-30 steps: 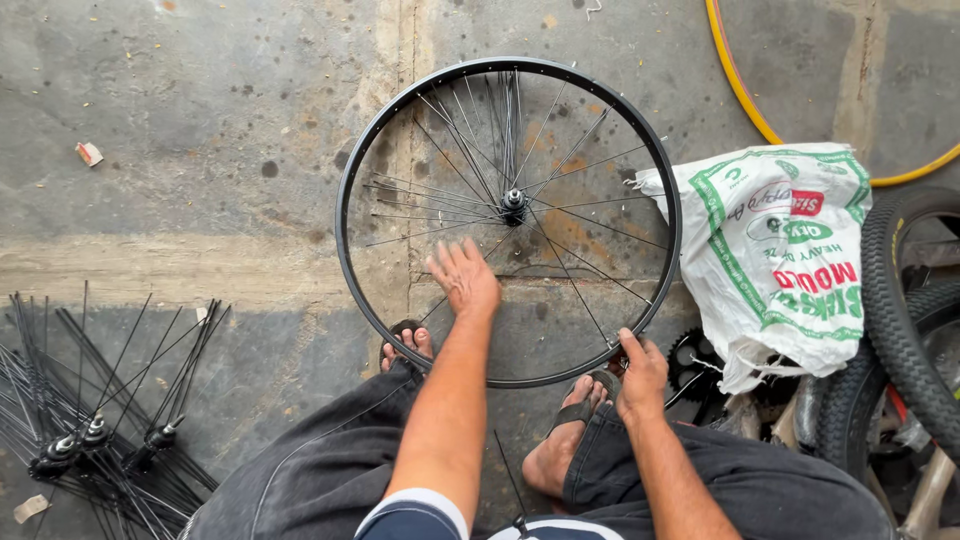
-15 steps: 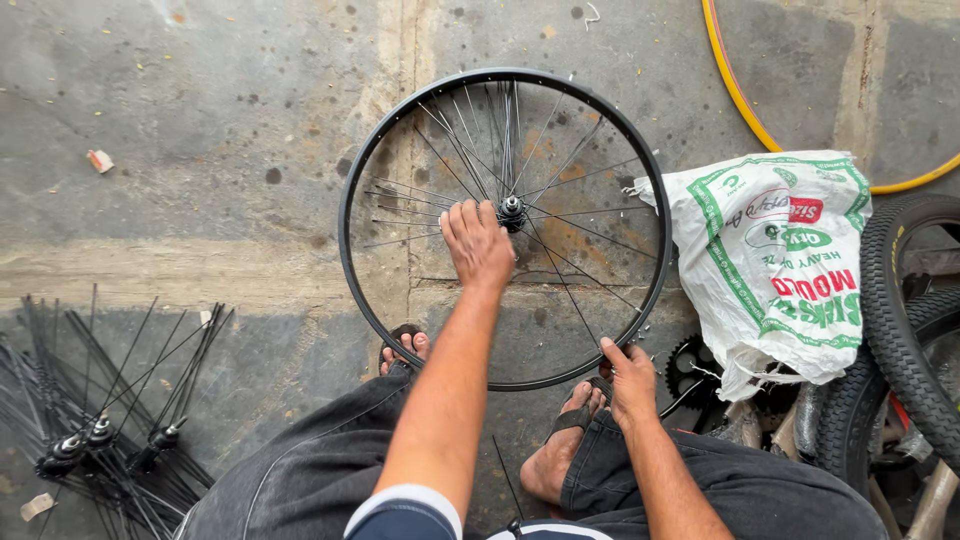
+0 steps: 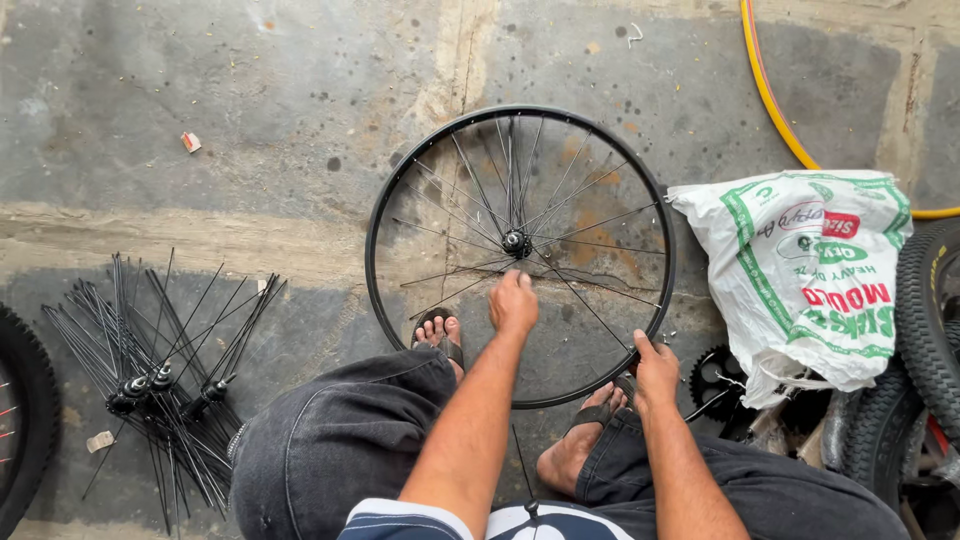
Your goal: The person sits on the ground lacing a bicycle wheel, threading spokes through the hub and attaching them to the rim one at a time by hand, taking new spokes from a pile beside them and turning the wheel as they work around it.
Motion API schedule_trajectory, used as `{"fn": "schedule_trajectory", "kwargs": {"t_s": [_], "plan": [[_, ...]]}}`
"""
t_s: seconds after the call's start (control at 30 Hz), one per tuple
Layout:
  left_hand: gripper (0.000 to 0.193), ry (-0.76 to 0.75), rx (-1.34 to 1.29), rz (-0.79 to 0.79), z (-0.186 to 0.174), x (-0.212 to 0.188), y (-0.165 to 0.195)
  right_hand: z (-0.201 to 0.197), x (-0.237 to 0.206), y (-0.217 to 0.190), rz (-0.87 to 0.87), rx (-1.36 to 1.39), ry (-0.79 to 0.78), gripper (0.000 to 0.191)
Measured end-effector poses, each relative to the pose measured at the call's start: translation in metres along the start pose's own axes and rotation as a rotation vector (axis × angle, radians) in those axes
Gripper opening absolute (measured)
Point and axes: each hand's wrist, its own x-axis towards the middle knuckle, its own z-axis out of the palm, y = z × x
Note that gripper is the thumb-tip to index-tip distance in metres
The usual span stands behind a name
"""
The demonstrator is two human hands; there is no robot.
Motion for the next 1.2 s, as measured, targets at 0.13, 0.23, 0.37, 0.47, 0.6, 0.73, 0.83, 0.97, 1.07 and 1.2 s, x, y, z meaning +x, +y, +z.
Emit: {"fn": "schedule_trajectory", "kwargs": {"t_s": [0.13,0.23,0.37,0.47,0.6,0.73,0.83,0.97,1.07,1.2], "plan": [[0.033,-0.258,-0.285,-0.173,0.009,0.001,-0.013,0.008,-0.005,0.0,0.022,-0.033,0.008,0.032],[0.025,-0.085,-0.863,-0.367,0.012,0.025,-0.009,0.017,-0.003,-0.005,0.031,-0.018,-0.006,0.032],[0.018,0.017,-1.295,-0.607,0.009,0.065,-0.003,0.033,0.001,-0.012,0.064,-0.037,0.012,0.031],[0.011,0.079,-1.507,-0.698,0.0,0.086,0.003,0.043,0.003,-0.015,0.065,-0.051,-0.003,0.031],[0.015,-0.035,-1.687,-0.685,-0.008,0.098,-0.005,0.047,0.006,-0.013,0.079,-0.042,-0.014,0.029],[0.022,-0.158,-1.734,-0.576,0.0,0.102,-0.014,0.043,0.005,-0.01,0.07,-0.068,-0.034,0.026],[0.024,0.034,-1.57,-0.632,0.008,0.105,-0.012,0.041,0.003,-0.01,0.067,-0.055,-0.05,0.025],[0.033,0.337,-1.092,-0.588,-0.001,0.093,-0.005,0.034,-0.003,-0.01,0.078,-0.094,-0.024,0.023],[0.046,0.401,-0.581,-0.541,-0.013,0.054,-0.004,0.025,-0.007,-0.008,0.059,-0.047,-0.046,0.024],[0.044,0.304,-0.34,-0.333,-0.003,-0.025,-0.002,0.007,-0.015,-0.002,0.052,-0.086,-0.031,0.027]]}}
